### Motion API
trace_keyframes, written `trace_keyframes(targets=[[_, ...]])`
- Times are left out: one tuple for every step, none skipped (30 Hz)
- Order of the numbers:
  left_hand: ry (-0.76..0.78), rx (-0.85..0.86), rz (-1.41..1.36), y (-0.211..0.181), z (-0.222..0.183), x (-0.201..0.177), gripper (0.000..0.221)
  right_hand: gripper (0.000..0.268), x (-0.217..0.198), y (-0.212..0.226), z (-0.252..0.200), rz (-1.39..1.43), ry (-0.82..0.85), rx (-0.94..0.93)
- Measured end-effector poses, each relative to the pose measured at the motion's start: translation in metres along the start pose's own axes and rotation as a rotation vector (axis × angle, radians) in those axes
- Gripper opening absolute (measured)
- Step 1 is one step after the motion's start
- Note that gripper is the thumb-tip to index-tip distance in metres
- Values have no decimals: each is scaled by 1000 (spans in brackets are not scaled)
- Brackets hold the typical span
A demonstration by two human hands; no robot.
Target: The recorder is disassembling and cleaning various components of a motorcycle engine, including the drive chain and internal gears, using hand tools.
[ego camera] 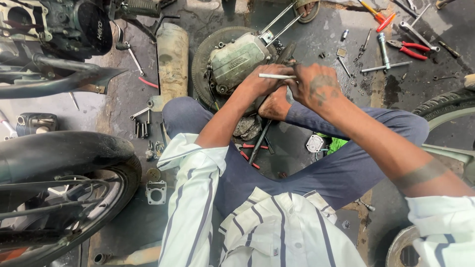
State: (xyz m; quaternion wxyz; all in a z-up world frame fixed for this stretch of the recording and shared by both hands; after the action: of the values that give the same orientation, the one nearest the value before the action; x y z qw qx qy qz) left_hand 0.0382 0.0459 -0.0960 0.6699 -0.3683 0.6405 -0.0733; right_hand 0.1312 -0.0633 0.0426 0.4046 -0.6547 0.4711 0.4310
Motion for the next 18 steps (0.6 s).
trace_keyframes(targets=[[-53,72,9,3,2,3,35,36,1,-4,-1,210,-201,97],[-110,142,26,7,4,3,31,27,1,-10,-1,420,-408,194],[-112,137,27,14,2,10,31,27,4,-11,3,421,-408,189],[-162,154,-9,17,8,13,32,31,6,-15,6,248,-313,159],[-211,172,-46,20,14,16,34,34,9,-20,9,76,-215,130],[-214,188,-47,25,14,21,34,34,12,-24,11,66,-217,143],[-289,225,26,31,14,24,35,33,11,-22,13,-61,-401,8],[-371,243,88,38,7,32,37,33,12,-16,14,-188,-572,-151],[-382,241,77,36,8,35,37,33,8,-15,14,-198,-562,-159],[-391,252,95,39,5,34,36,35,7,-12,21,-71,-408,-190],[-400,263,113,42,2,33,36,38,6,-8,28,54,-251,-217],[-406,252,114,32,-4,24,36,38,26,-4,31,53,-250,-229],[-282,104,73,27,-8,18,27,36,44,-6,35,175,-339,-74],[-159,-43,22,19,-12,15,21,34,63,-9,35,293,-416,82],[-167,-55,13,21,-10,23,21,34,62,-5,32,289,-408,68],[-271,51,-23,22,-12,24,25,36,60,-2,30,252,-428,189],[-373,157,-58,23,-15,25,31,37,57,1,28,214,-447,310],[-380,162,-63,23,-7,29,31,37,28,-2,20,205,-445,311]])
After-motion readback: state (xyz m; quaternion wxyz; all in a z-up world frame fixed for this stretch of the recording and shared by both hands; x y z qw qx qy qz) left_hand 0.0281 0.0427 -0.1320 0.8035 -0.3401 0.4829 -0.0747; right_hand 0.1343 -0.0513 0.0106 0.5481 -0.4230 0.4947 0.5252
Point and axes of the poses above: each hand's wrist, its own z-axis towards the middle knuckle, its own x-axis out of the palm, y = z × x, the point moved 3 cm from there along z, towards the middle knuckle
